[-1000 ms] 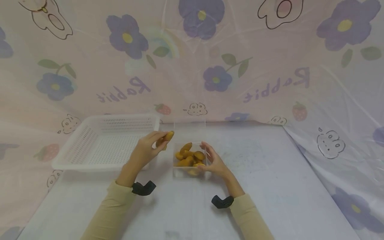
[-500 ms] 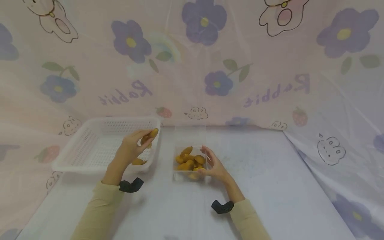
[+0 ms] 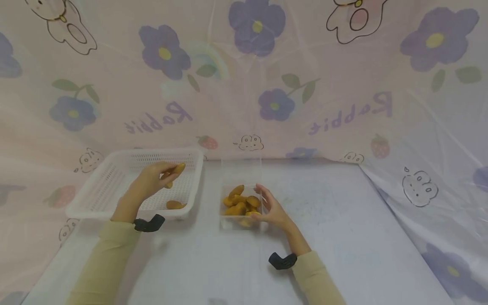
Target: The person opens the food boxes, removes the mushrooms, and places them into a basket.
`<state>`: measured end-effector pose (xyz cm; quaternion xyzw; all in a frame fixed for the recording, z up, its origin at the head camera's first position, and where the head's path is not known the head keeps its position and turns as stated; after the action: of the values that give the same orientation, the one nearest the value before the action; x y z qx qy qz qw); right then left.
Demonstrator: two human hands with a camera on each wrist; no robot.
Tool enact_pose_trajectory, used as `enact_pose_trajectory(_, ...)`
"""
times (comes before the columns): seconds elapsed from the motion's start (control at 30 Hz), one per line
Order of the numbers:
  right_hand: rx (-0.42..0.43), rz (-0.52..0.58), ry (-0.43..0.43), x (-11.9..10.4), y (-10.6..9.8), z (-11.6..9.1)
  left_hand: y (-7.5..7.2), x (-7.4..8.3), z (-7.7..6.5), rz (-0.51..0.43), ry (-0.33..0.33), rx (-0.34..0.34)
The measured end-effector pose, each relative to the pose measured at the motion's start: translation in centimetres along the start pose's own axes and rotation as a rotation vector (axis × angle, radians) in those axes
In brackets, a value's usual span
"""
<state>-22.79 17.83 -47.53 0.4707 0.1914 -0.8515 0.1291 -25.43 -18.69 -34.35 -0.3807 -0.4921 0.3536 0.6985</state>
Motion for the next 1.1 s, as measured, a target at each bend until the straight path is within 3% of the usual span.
enact_pose_trajectory(0.2,-0.006,0.007,0.006,-0.2,0.0,0.0,0.0,-1.5,1.2,0.047,-0.135,-0.200)
enact_pose_trajectory(0.33,-0.006,0.018,0.003,-0.4,-0.1,0.2,0.0,-2.4,1.7,0.105,-0.176,-0.246)
enact_pose_trajectory(0.43,-0.008,0.012,0.010,-0.4,-0.1,0.2,0.0,-2.6,1.5,0.136,-0.152,-0.219)
enact_pose_trajectory(0.73,-0.006,0.002,0.028,-0.2,-0.1,0.1,-0.1,-2.0,0.2,0.025,-0.099,-0.137)
enact_pose_trajectory(1.1,-0.006,0.003,0.021,-0.1,0.0,0.0,-0.4,0.2,-0.7,0.003,0.011,-0.054)
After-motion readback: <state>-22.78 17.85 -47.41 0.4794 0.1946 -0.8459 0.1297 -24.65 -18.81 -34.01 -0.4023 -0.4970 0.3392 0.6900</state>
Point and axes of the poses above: each hand's wrist, its own z-axis towards the middle knuckle, its own y-axis out of the palm, x = y × z, the point moved 2 cm from there along z, towards the middle knuckle, and after that the axes turned 14 degrees about -y, right-handed, at the moved point
